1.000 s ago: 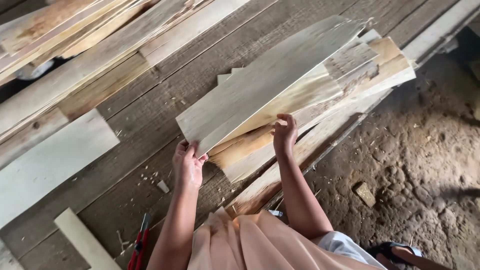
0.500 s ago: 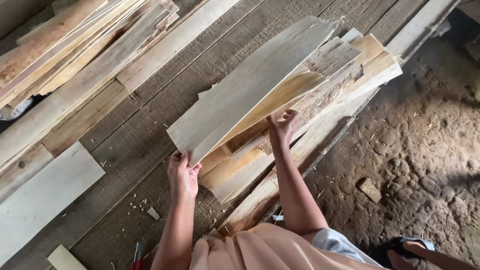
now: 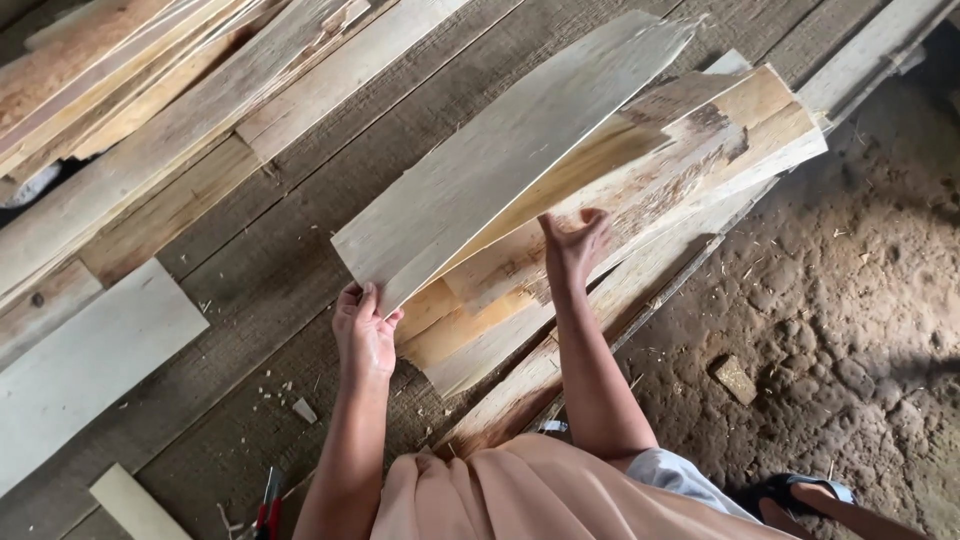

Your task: Cutting and trimming thin wood veneer sheets using a utility knife and a wooden guide

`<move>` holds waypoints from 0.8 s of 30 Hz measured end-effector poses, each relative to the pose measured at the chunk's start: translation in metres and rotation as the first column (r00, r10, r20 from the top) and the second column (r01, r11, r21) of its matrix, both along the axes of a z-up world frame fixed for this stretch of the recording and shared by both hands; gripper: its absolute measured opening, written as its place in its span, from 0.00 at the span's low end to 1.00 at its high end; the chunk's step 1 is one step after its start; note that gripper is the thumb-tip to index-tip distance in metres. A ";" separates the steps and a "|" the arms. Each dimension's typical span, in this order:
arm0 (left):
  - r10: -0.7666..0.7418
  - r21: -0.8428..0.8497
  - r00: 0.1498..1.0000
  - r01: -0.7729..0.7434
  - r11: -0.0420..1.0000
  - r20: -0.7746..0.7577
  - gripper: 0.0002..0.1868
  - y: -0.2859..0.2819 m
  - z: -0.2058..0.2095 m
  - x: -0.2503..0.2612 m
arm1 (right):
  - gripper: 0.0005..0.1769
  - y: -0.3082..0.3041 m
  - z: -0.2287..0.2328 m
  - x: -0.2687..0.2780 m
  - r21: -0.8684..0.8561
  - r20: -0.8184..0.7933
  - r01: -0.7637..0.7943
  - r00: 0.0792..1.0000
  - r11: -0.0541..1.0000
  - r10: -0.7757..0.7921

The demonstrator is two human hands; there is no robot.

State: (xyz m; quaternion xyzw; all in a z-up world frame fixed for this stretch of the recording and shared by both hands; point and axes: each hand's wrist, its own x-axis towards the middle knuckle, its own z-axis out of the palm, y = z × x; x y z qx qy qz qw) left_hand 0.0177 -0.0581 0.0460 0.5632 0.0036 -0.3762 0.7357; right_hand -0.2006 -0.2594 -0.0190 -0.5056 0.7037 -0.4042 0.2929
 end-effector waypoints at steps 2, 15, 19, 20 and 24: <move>0.002 -0.004 1.000 -0.002 1.000 -0.007 0.10 0.006 0.001 0.001 | 0.38 0.007 0.007 0.004 0.026 0.014 0.026 1.000 0.999 -0.026; 0.082 -0.117 0.997 -0.082 0.990 -0.004 0.12 0.041 0.016 0.008 | 0.35 0.001 0.071 0.009 -0.048 0.644 0.220 0.752 0.974 -0.139; 0.190 -0.158 0.982 -0.191 0.969 -0.025 0.13 0.060 0.034 0.008 | 0.30 0.076 0.159 0.044 -0.319 0.662 0.156 0.742 0.935 0.102; 0.183 -0.187 0.983 -0.183 0.965 -0.018 0.12 0.066 0.036 0.011 | 0.28 0.090 0.170 0.052 -0.362 0.684 0.096 0.703 0.927 0.194; 0.248 -0.255 0.968 -0.230 0.939 0.043 0.13 0.110 0.067 0.032 | 0.39 0.117 0.088 0.065 -0.333 0.643 -0.149 0.686 0.931 0.340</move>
